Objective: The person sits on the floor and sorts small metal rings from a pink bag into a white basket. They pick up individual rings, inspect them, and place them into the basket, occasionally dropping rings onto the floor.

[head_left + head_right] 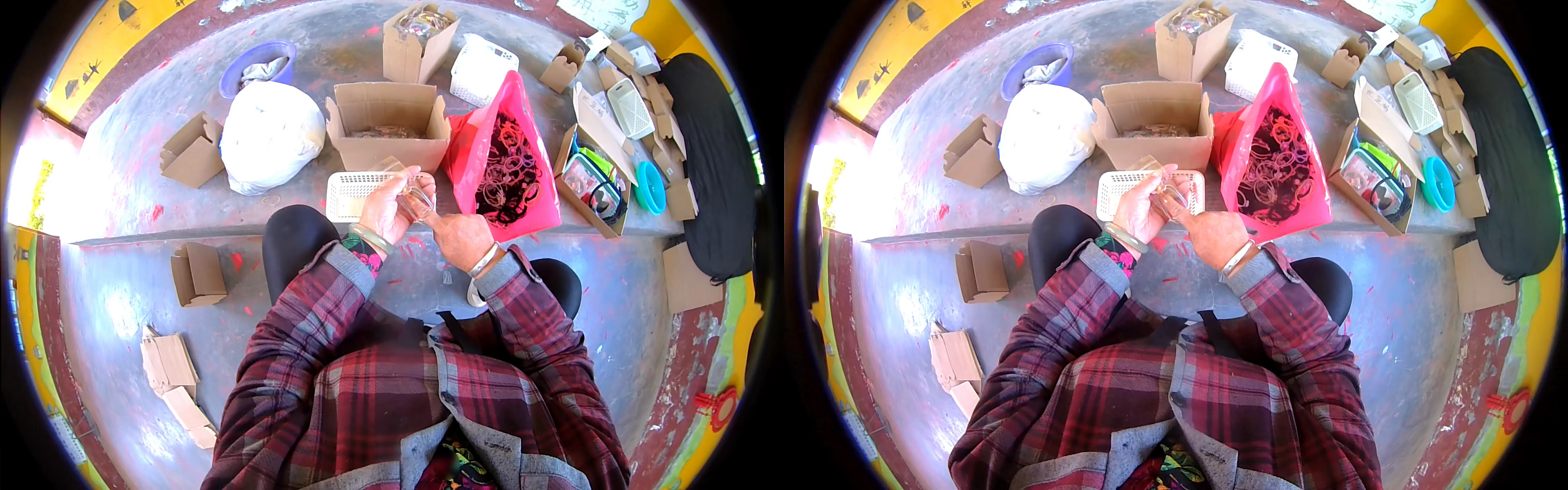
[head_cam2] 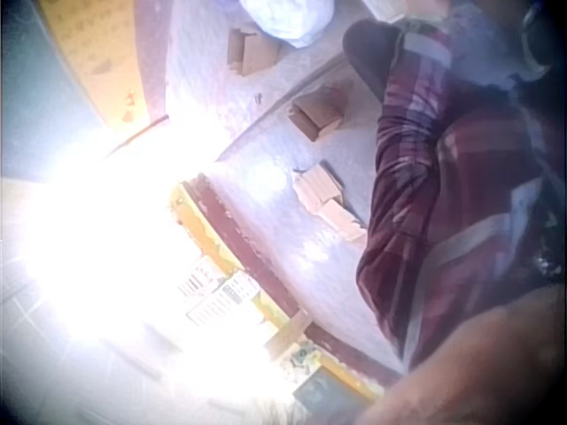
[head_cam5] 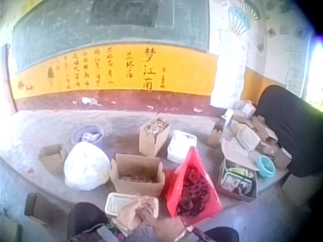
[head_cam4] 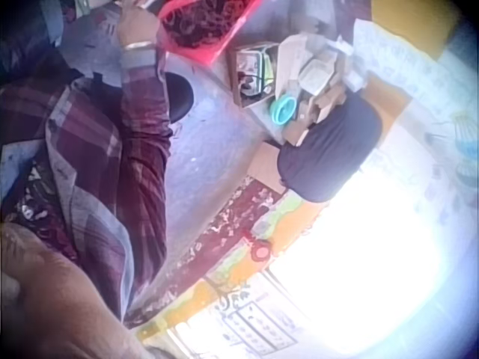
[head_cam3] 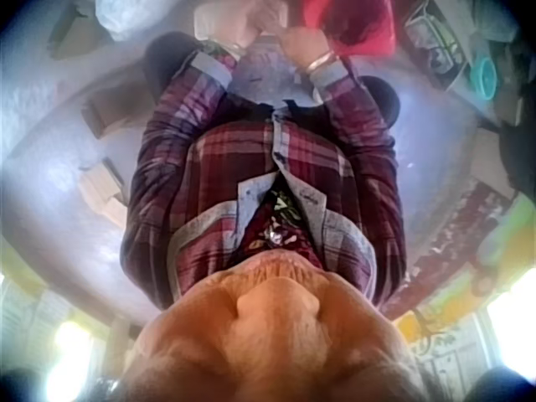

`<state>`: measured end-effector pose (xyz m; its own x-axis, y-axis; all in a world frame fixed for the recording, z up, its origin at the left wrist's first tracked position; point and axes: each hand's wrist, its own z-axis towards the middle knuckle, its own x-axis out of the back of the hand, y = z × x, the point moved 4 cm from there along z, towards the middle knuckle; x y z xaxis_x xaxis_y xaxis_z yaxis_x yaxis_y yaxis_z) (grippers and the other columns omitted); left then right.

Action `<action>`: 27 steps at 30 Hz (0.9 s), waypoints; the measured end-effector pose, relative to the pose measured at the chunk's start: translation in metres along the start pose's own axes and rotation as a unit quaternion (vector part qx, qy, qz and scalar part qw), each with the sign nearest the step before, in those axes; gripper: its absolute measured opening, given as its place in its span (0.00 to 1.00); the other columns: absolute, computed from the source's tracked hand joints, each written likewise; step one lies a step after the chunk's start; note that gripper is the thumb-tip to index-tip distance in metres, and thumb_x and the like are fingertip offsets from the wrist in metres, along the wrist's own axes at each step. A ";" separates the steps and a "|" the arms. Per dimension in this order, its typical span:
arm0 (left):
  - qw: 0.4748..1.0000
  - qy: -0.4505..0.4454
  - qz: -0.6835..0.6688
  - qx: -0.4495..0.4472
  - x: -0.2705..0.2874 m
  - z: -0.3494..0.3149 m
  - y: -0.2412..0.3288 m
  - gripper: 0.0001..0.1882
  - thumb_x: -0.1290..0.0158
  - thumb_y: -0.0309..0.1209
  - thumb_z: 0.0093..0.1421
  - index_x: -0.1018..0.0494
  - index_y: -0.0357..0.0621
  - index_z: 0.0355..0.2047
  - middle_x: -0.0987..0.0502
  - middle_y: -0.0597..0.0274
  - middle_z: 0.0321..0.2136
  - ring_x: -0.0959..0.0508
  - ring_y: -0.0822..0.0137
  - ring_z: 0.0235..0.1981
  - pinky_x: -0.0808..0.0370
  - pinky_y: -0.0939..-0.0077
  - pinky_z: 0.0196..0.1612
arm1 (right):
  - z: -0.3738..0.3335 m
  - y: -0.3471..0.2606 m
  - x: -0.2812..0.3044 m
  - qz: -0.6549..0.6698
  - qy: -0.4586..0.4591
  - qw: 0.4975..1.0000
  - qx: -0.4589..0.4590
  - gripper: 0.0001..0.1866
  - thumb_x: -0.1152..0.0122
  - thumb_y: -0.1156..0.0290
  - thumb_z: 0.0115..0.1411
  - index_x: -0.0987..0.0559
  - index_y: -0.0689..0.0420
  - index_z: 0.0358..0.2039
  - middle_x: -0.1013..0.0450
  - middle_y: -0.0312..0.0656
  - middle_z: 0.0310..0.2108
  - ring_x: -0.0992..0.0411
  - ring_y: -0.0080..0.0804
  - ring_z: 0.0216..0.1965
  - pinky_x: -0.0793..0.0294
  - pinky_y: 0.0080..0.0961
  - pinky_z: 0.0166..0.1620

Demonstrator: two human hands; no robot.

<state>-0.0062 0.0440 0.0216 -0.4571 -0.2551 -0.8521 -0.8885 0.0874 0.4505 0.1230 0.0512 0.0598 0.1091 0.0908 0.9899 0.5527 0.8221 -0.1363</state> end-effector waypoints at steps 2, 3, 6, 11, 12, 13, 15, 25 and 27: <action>1.000 0.004 0.004 -0.001 0.001 0.000 -0.001 0.21 0.59 0.38 0.62 0.38 0.34 0.48 0.28 0.47 0.37 0.26 0.58 0.39 0.28 0.62 0.43 | 0.000 0.000 -0.001 -0.003 -0.016 1.000 -0.005 0.35 0.52 0.72 0.50 0.47 0.37 0.60 0.29 0.43 0.16 0.28 0.41 0.18 0.32 0.39 0.20; 1.000 -0.005 -0.002 0.004 0.000 0.000 -0.002 0.22 0.60 0.40 0.62 0.38 0.34 0.48 0.27 0.48 0.37 0.26 0.59 0.39 0.28 0.63 0.43 | 0.001 -0.001 0.001 -0.003 -0.026 1.000 -0.008 0.35 0.53 0.72 0.50 0.47 0.37 0.60 0.29 0.43 0.16 0.28 0.41 0.18 0.32 0.39 0.20; 0.999 -0.026 -0.007 0.020 -0.002 -0.002 -0.002 0.22 0.61 0.42 0.63 0.37 0.34 0.47 0.27 0.49 0.36 0.26 0.60 0.38 0.28 0.64 0.42 | 0.000 -0.001 0.000 -0.013 -0.017 1.000 -0.002 0.34 0.55 0.74 0.50 0.46 0.40 0.59 0.30 0.42 0.16 0.30 0.41 0.17 0.33 0.38 0.19; 0.998 -0.053 0.022 0.014 0.001 0.000 -0.008 0.21 0.61 0.42 0.62 0.35 0.35 0.44 0.28 0.50 0.36 0.26 0.59 0.38 0.29 0.65 0.44 | 0.001 0.002 -0.006 0.003 -0.035 0.999 -0.033 0.36 0.55 0.73 0.51 0.49 0.38 0.60 0.28 0.45 0.18 0.28 0.43 0.20 0.31 0.41 0.22; 0.998 -0.056 0.030 0.017 0.001 0.000 -0.010 0.21 0.61 0.42 0.62 0.35 0.36 0.44 0.28 0.49 0.36 0.26 0.59 0.38 0.29 0.64 0.44 | 0.002 0.001 -0.004 0.004 -0.044 0.998 -0.041 0.36 0.55 0.73 0.51 0.49 0.38 0.60 0.28 0.45 0.18 0.28 0.43 0.20 0.31 0.41 0.22; 0.997 -0.060 0.038 0.019 0.002 0.001 -0.011 0.20 0.61 0.42 0.62 0.35 0.36 0.44 0.27 0.49 0.36 0.26 0.59 0.38 0.29 0.64 0.44 | 0.002 0.001 -0.002 0.005 -0.053 0.997 -0.050 0.36 0.55 0.73 0.51 0.49 0.39 0.60 0.28 0.45 0.18 0.27 0.43 0.21 0.30 0.41 0.22; 0.997 -0.057 0.046 0.022 0.004 0.002 -0.013 0.20 0.60 0.41 0.62 0.35 0.37 0.44 0.27 0.49 0.35 0.26 0.58 0.39 0.29 0.64 0.44 | 0.003 0.001 -0.002 0.007 -0.067 0.995 -0.068 0.36 0.55 0.73 0.51 0.49 0.39 0.60 0.28 0.46 0.19 0.27 0.44 0.21 0.30 0.41 0.23; 1.000 0.005 0.017 -0.009 -0.013 -0.006 -0.012 0.14 0.58 0.36 0.61 0.35 0.39 0.42 0.27 0.56 0.32 0.26 0.61 0.36 0.28 0.65 0.42 | -0.001 0.009 -0.013 0.015 0.028 0.999 -0.037 0.32 0.53 0.73 0.51 0.45 0.47 0.59 0.30 0.43 0.16 0.30 0.42 0.18 0.33 0.40 0.19; 0.999 0.002 0.037 -0.015 0.001 -0.002 -0.008 0.15 0.57 0.34 0.60 0.35 0.38 0.43 0.28 0.55 0.34 0.26 0.61 0.37 0.28 0.65 0.43 | -0.002 0.012 -0.022 0.019 0.049 0.998 -0.027 0.31 0.53 0.72 0.51 0.43 0.47 0.58 0.30 0.43 0.16 0.30 0.43 0.17 0.33 0.41 0.19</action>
<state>0.0010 0.0416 0.0178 -0.5218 -0.2532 -0.8146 -0.8503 0.0776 0.5206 0.1285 0.0581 0.0359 0.2110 0.0640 0.9754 0.5906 0.7868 -0.1793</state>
